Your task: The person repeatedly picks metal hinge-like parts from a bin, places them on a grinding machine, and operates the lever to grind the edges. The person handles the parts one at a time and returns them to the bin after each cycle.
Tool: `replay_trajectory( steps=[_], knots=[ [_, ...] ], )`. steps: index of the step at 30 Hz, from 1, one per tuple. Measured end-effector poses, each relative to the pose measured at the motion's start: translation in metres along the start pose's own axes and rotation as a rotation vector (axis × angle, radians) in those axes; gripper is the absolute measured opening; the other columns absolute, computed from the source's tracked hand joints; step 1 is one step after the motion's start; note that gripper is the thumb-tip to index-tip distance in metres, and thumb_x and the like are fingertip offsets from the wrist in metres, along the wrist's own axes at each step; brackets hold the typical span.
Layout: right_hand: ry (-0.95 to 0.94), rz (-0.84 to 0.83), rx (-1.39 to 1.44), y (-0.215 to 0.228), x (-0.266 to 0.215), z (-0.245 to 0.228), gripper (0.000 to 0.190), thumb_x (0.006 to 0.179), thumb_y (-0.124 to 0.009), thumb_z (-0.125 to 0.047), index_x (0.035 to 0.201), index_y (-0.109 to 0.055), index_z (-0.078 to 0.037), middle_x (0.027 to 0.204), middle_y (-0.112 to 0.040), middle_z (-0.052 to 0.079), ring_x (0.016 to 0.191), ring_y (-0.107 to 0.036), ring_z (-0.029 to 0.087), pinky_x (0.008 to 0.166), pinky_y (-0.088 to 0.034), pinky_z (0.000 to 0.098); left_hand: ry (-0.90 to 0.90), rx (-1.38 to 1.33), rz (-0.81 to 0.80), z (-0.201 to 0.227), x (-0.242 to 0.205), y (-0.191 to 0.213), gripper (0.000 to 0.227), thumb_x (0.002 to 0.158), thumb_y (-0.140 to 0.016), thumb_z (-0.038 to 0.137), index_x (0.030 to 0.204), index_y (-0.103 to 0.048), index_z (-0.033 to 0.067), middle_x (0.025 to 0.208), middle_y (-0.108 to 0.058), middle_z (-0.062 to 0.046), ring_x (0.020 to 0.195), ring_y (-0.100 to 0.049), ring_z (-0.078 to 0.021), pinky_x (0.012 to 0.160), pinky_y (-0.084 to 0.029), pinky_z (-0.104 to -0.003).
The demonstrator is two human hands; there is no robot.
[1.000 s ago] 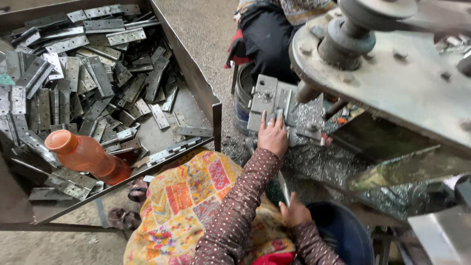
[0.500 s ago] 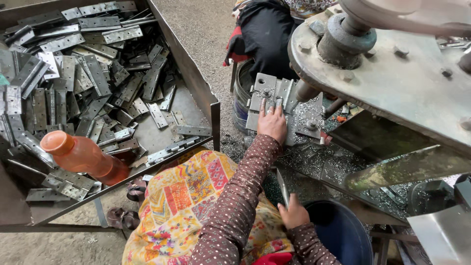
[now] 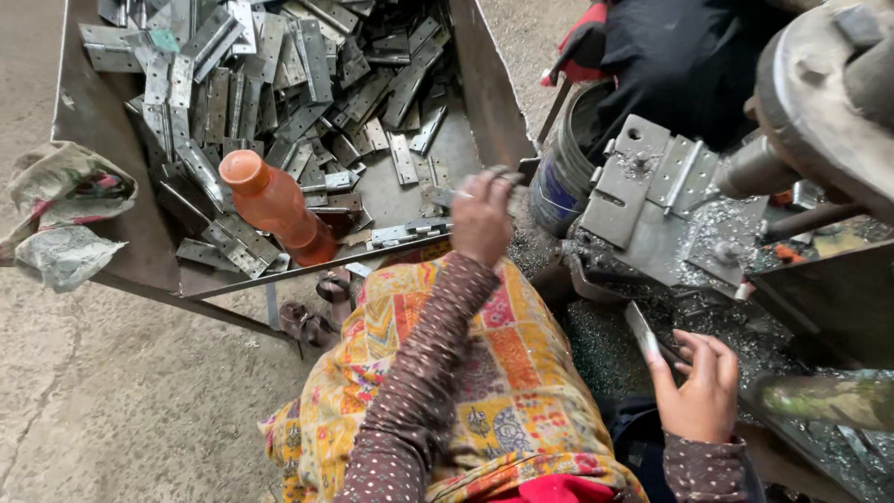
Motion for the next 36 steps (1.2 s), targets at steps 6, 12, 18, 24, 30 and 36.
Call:
replay_trajectory(
  steps=[6,12,18,24,30,36],
  knots=[
    [-0.096,-0.051,0.006,0.003,0.007,-0.017,0.035,0.091,-0.076,-0.018,0.124,-0.069,-0.006,0.136,-0.054,0.015,0.113,-0.067,0.025,0.091,-0.059,0.0357,-0.100,0.291,-0.290,-0.113,0.013,-0.035,0.035,0.092,-0.063,0.020,0.127,-0.068,0.0197,0.141,-0.061,-0.002,0.133,-0.053,-0.0210,0.116,-0.032,-0.051],
    [-0.136,-0.060,0.033,-0.007,0.006,0.006,0.036,0.090,-0.075,-0.018,0.124,-0.068,-0.005,0.139,-0.050,0.014,0.115,-0.066,0.024,0.092,-0.059,0.0347,-0.172,0.297,-0.663,-0.172,0.015,-0.085,0.041,0.091,-0.058,0.025,0.131,-0.064,0.0237,0.135,-0.060,0.000,0.133,-0.049,-0.0190,0.120,-0.022,-0.053],
    [-0.229,-0.117,-0.043,-0.011,0.006,0.021,0.038,0.089,-0.077,-0.016,0.125,-0.070,-0.004,0.140,-0.049,0.015,0.115,-0.065,0.024,0.091,-0.059,0.0347,-0.243,0.302,-0.572,-0.184,0.008,-0.087,0.034,0.099,-0.047,0.019,0.127,-0.065,0.0231,0.120,-0.069,0.001,0.122,-0.060,-0.0172,0.122,-0.023,-0.051],
    [-0.239,-0.142,-0.049,-0.012,0.006,0.026,0.037,0.089,-0.077,-0.017,0.123,-0.071,-0.005,0.140,-0.051,0.015,0.112,-0.067,0.025,0.090,-0.060,0.0351,-0.169,0.247,-0.550,-0.180,0.011,-0.083,0.027,0.100,-0.048,0.014,0.119,-0.066,0.0198,0.097,-0.074,-0.002,0.103,-0.068,-0.0212,0.122,-0.032,-0.046],
    [-0.233,-0.145,-0.107,-0.011,0.007,0.025,0.037,0.089,-0.077,-0.021,0.122,-0.072,-0.007,0.139,-0.053,0.015,0.111,-0.068,0.025,0.089,-0.060,0.0358,-0.076,0.115,-0.398,-0.182,0.009,-0.084,0.027,0.096,-0.052,0.012,0.119,-0.066,0.0186,0.098,-0.074,-0.005,0.103,-0.068,-0.0238,0.116,-0.036,-0.048],
    [-0.236,-0.136,-0.100,-0.010,0.007,0.027,0.037,0.088,-0.077,-0.022,0.122,-0.073,-0.008,0.140,-0.053,0.015,0.111,-0.068,0.025,0.087,-0.060,0.0363,0.109,-0.011,-0.498,-0.186,0.007,-0.078,0.048,0.079,-0.073,0.019,0.125,-0.064,0.0192,0.107,-0.072,-0.004,0.109,-0.064,-0.0259,0.115,-0.032,-0.051]
  ],
)
Point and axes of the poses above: each hand's wrist, its own x-axis towards the middle knuckle, its own y-axis out of the back of the hand, z = x × y, the point moved 1 cm from there along x, towards the middle knuckle
